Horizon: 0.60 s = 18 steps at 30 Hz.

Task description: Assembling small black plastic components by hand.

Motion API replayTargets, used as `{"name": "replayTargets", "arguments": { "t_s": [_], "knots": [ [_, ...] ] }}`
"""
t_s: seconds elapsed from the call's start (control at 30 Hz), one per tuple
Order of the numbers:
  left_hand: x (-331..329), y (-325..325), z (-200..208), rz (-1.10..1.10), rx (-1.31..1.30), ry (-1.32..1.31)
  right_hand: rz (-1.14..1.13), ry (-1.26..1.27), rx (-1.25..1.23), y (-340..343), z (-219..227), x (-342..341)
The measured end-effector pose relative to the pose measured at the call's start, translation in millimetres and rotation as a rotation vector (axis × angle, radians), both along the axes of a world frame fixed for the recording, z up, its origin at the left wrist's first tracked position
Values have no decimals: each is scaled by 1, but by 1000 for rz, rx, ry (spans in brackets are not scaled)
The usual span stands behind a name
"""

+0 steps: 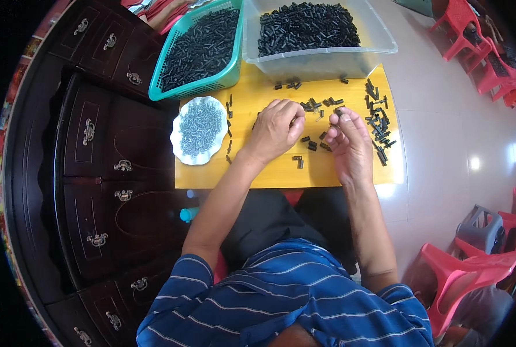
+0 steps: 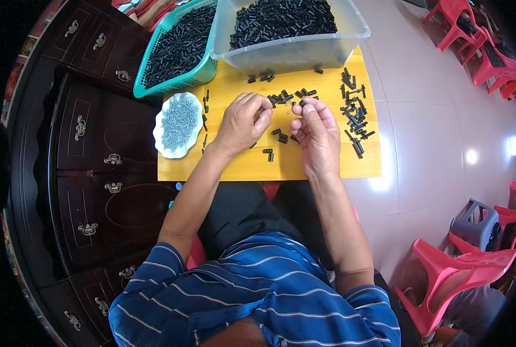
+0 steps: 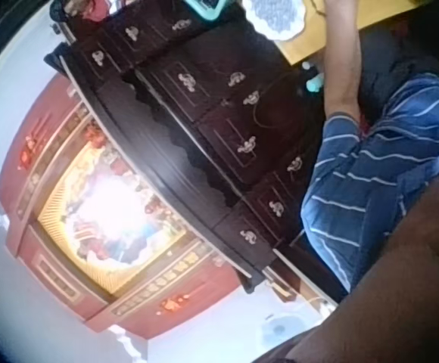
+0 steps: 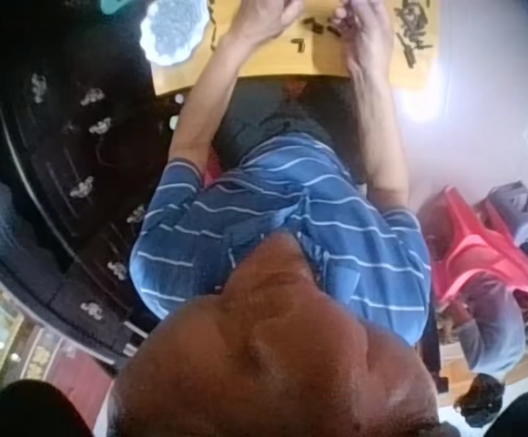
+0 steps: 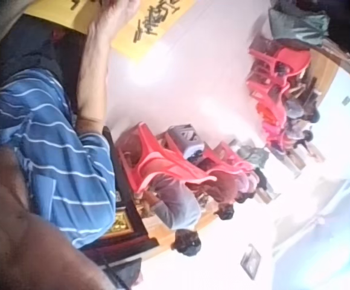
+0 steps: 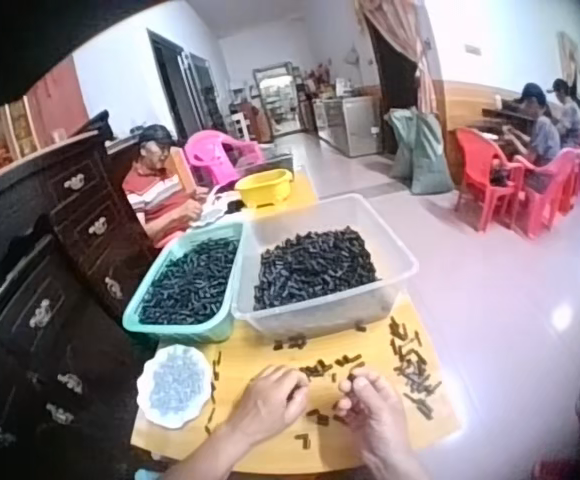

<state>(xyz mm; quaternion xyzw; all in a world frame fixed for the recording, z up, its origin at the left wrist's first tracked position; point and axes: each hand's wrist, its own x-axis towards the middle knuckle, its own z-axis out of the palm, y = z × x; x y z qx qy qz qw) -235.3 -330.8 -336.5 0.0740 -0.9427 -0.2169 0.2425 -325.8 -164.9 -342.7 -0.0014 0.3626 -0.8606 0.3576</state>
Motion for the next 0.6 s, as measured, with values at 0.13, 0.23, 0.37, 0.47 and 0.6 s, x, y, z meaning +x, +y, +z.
{"name": "replayTargets", "arguments": {
  "t_s": [0.13, 0.23, 0.37, 0.47, 0.6],
  "knots": [
    [8, 11, 16, 24, 248, 124, 90, 54, 42, 0, 1, 0],
    [13, 19, 34, 12, 305, 142, 232, 238, 115, 0, 1, 6],
    [21, 19, 48, -76, 183, 97, 356, 418, 121, -2, -4, 12],
    [30, 11, 51, -147, 134, 31, 435, 439, 103, -1, -2, 12],
    [39, 13, 54, -171, 105, 13, 530, 390, 92, 0, -1, 13]
  ]
}}
